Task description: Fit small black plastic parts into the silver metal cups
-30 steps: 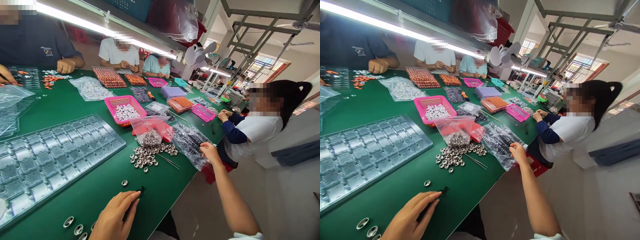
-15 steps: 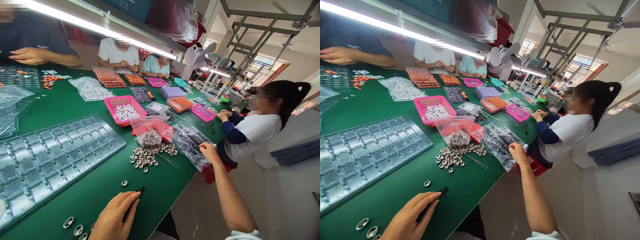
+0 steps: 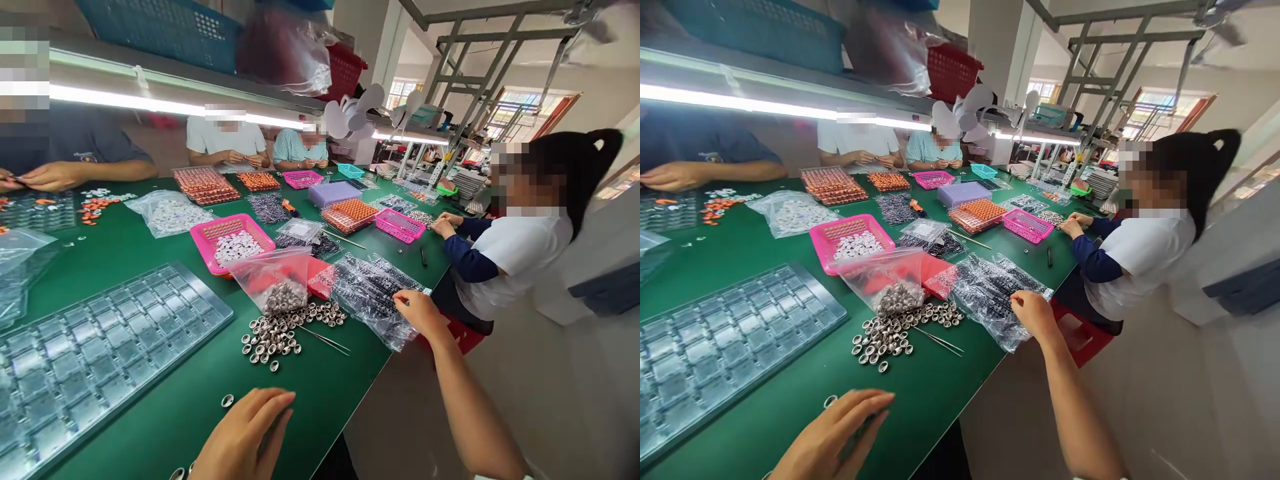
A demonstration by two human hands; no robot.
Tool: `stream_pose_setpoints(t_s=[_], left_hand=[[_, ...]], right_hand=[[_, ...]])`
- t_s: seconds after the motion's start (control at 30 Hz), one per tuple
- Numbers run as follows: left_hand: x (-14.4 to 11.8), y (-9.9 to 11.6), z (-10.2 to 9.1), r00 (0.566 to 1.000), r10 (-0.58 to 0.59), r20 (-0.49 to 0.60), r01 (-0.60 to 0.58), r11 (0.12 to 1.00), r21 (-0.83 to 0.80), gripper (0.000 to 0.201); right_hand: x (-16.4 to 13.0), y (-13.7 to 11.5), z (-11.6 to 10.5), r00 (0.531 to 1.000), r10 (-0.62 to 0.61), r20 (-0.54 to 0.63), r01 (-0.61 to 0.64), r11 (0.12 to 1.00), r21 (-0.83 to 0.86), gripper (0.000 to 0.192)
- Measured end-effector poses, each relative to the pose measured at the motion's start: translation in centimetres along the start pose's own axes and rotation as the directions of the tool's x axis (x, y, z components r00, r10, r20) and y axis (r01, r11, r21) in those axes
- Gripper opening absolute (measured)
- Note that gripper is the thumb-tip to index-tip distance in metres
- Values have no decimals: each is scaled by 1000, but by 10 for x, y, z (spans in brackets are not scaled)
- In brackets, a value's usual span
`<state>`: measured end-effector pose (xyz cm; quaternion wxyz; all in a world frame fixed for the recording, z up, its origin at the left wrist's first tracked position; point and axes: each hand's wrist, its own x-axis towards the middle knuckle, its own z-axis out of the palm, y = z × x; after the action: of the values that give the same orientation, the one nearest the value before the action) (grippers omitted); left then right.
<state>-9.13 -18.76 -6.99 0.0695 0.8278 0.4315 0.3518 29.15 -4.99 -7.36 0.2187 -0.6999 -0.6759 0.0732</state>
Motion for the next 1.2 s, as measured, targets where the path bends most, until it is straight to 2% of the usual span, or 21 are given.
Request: stream_pose_setpoints(t_s=[0.1,0.27,0.4,0.53,0.8,1.0,1.2], left_hand=[[59,10,24,998,12,63,-14,1000,24,21],[161,24,91,983,-20,181,6,997,79,23],[208,29,134,968,-65,242,28,988,151,23],[225,28,154,944,-120,306,54,975,214,24],[245,26,166,840,-311,444,167,928,333,22],[255,33,164,785,-364,501,188,911,367,23],[248,33,153,754,-344,560,168,924,342,33]], right_hand=[[4,5,3,997,-70,-42,71,997,27,16],[2,7,16,971,-199,-135,211,974,80,20],[-9,11,27,940,-269,-212,294,951,94,23],[-17,18,36,916,-303,-262,338,936,101,26],[-24,16,41,908,-312,-280,343,937,70,29],[-24,15,44,906,-307,-293,342,937,75,29],[-24,12,43,918,-277,-284,315,944,99,28]])
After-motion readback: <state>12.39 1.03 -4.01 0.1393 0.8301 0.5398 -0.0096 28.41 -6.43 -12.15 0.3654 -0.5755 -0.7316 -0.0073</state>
